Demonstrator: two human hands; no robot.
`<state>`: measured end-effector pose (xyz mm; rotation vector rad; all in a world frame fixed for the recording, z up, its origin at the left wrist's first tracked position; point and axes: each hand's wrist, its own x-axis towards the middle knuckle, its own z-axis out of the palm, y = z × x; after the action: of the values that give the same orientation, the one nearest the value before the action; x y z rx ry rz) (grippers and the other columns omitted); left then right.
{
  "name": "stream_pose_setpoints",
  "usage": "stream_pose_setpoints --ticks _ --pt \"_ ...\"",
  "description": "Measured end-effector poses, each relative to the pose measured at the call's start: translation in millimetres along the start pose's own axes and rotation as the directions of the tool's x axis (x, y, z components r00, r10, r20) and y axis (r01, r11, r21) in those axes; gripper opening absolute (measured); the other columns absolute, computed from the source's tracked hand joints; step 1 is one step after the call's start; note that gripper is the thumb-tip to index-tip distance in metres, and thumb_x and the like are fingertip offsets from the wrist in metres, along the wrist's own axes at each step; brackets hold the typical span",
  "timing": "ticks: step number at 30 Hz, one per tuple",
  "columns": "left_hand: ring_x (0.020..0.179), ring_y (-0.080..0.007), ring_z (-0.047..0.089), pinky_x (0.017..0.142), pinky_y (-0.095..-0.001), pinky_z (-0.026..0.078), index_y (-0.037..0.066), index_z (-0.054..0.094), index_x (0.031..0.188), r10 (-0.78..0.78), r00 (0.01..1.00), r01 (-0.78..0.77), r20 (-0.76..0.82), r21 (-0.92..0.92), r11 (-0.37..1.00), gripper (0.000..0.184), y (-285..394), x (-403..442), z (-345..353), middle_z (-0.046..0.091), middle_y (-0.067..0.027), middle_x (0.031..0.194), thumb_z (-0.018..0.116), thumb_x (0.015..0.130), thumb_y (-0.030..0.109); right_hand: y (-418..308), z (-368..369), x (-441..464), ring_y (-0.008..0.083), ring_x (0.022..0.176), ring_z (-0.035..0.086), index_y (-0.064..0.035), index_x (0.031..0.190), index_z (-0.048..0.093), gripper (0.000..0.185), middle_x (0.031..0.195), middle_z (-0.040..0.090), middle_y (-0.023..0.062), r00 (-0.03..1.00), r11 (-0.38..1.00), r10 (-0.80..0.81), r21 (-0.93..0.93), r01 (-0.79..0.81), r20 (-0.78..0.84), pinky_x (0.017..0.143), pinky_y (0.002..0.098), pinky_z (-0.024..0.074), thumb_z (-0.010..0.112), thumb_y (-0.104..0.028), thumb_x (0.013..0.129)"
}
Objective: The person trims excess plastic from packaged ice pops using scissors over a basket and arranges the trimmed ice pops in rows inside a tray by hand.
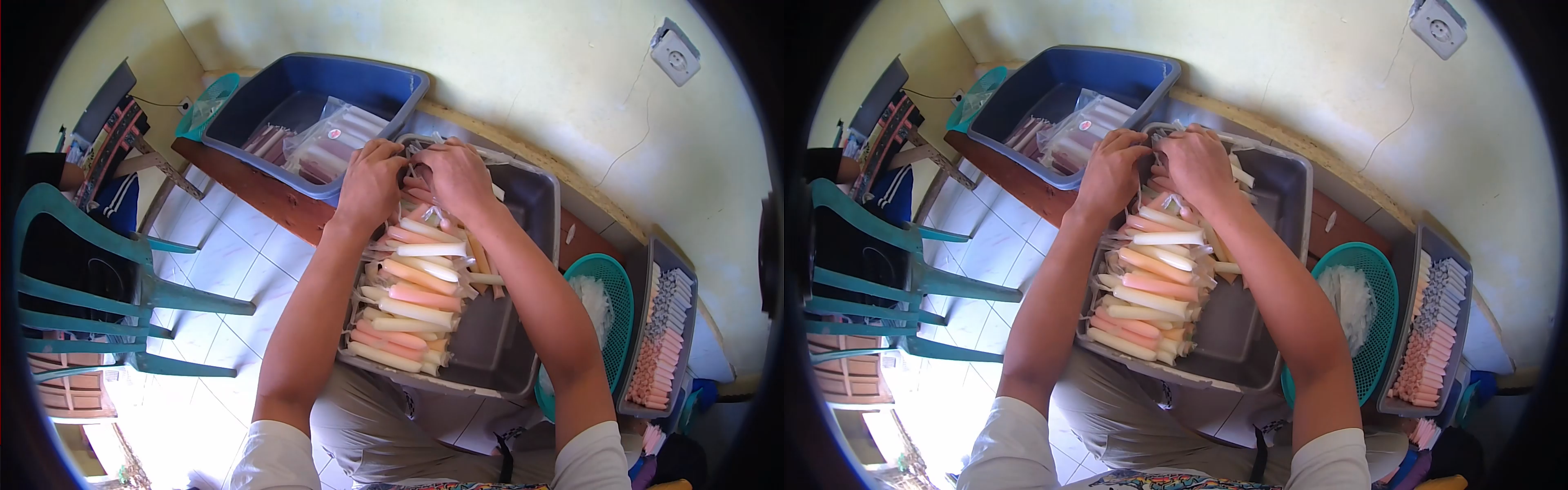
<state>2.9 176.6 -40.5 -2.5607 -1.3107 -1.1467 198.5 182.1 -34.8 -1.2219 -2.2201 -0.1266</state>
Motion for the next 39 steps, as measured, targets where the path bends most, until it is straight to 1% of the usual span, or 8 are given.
stream_pose_setpoints --ticks 7,12,19,25,27,31,37,39 --pt "0.135 -0.0309 0.06 0.111 -0.0471 0.045 0.003 0.08 0.107 0.013 0.999 -0.017 0.049 0.085 0.996 0.026 0.2 -6.1 0.9 0.072 -0.0108 0.132 0.067 0.085 -0.001 -2.9 6.2 7.1 0.0259 0.1 0.073 -0.0146 0.09 0.08 0.027 0.091 0.076 0.004 0.995 0.977 -0.001 -0.211 0.022 0.1 0.088 0.0427 0.0548 0.085 -0.039 0.08" --pt "0.136 -0.031 0.059 0.112 -0.0473 0.044 0.003 0.08 0.108 -0.009 0.998 0.005 0.059 0.07 0.998 0.028 2.6 -5.3 0.4 0.072 -0.0113 0.135 0.066 0.085 -0.001 -5.2 12.1 18.8 0.0286 0.092 0.075 -0.0167 0.097 0.081 0.028 0.093 0.076 0.0076 0.943 0.936 0.173 -0.345 -0.067 0.286 0.081 0.0455 0.0541 0.083 -0.039 0.081" --pt "0.137 -0.0309 0.058 0.114 -0.0472 0.044 0.004 0.081 0.108 -0.017 0.998 0.012 0.065 0.083 0.996 0.028 3.4 -5.9 0.4 0.072 -0.0114 0.136 0.066 0.085 -0.001 -10.9 16.6 14.6 0.0297 0.095 0.075 -0.0097 0.095 0.081 0.031 0.097 0.076 0.0108 0.958 0.931 0.184 -0.35 -0.1 0.218 0.083 0.0457 0.0553 0.083 -0.037 0.081" --pt "0.137 -0.0303 0.059 0.113 -0.0467 0.044 0.004 0.081 0.108 -0.006 0.998 0.001 0.059 0.091 0.996 0.029 2.1 -7.5 0.8 0.072 -0.0108 0.136 0.065 0.084 -0.001 -8.0 23.0 12.0 0.0284 0.098 0.076 -0.0058 0.097 0.079 0.033 0.1 0.076 0.0123 0.984 0.945 0.116 -0.32 -0.068 0.135 0.084 0.0427 0.0562 0.088 -0.033 0.08" --pt "0.136 -0.03 0.059 0.113 -0.0464 0.044 0.004 0.081 0.108 -0.005 0.998 -0.001 0.057 0.093 0.996 0.029 2.7 -7.3 0.2 0.072 -0.0108 0.136 0.065 0.084 -0.002 -6.6 22.0 12.2 0.0319 0.097 0.074 -0.0031 0.104 0.075 0.033 0.103 0.073 0.0136 0.994 0.963 0.089 -0.262 -0.068 0.07 0.085 0.0467 0.0576 0.081 -0.028 0.084" --pt "0.133 -0.0301 0.061 0.111 -0.0461 0.045 0.003 0.079 0.113 0.003 0.999 -0.006 0.036 0.079 0.997 0.03 3.0 -6.2 0.4 0.072 -0.0108 0.132 0.065 0.086 -0.001 -9.1 7.1 10.8 0.0327 0.093 0.074 -0.0038 0.101 0.073 0.025 0.101 0.07 0.0126 0.998 0.976 0.061 -0.21 -0.063 -0.016 0.082 0.0471 0.0591 0.079 -0.024 0.087" --pt "0.129 -0.0331 0.062 0.107 -0.0476 0.046 0.003 0.073 0.123 -0.02 1.0 0.02 -0.01 0.011 1.0 0.032 7.4 -5.5 -0.6 0.072 -0.013 0.13 0.068 0.091 0.002 -17.8 -12.2 8.1 0.0354 0.09 0.074 -0.0055 0.097 0.068 0.019 0.098 0.069 0.0136 0.989 0.988 0.137 -0.059 -0.14 -0.048 0.078 0.047 0.0605 0.076 -0.022 0.093" --pt "0.128 -0.0344 0.063 0.106 -0.0481 0.046 0.004 0.072 0.124 -0.045 0.999 0.044 -0.017 -0.034 0.998 0.032 11.0 -3.5 -3.8 0.072 -0.0144 0.129 0.069 0.092 0.003 -19.0 -18.0 7.4 0.0389 0.086 0.073 -0.0058 0.098 0.067 0.013 0.098 0.068 0.015 0.979 0.982 0.183 0.069 -0.178 -0.086 0.076 0.0486 0.0601 0.072 -0.018 0.097"
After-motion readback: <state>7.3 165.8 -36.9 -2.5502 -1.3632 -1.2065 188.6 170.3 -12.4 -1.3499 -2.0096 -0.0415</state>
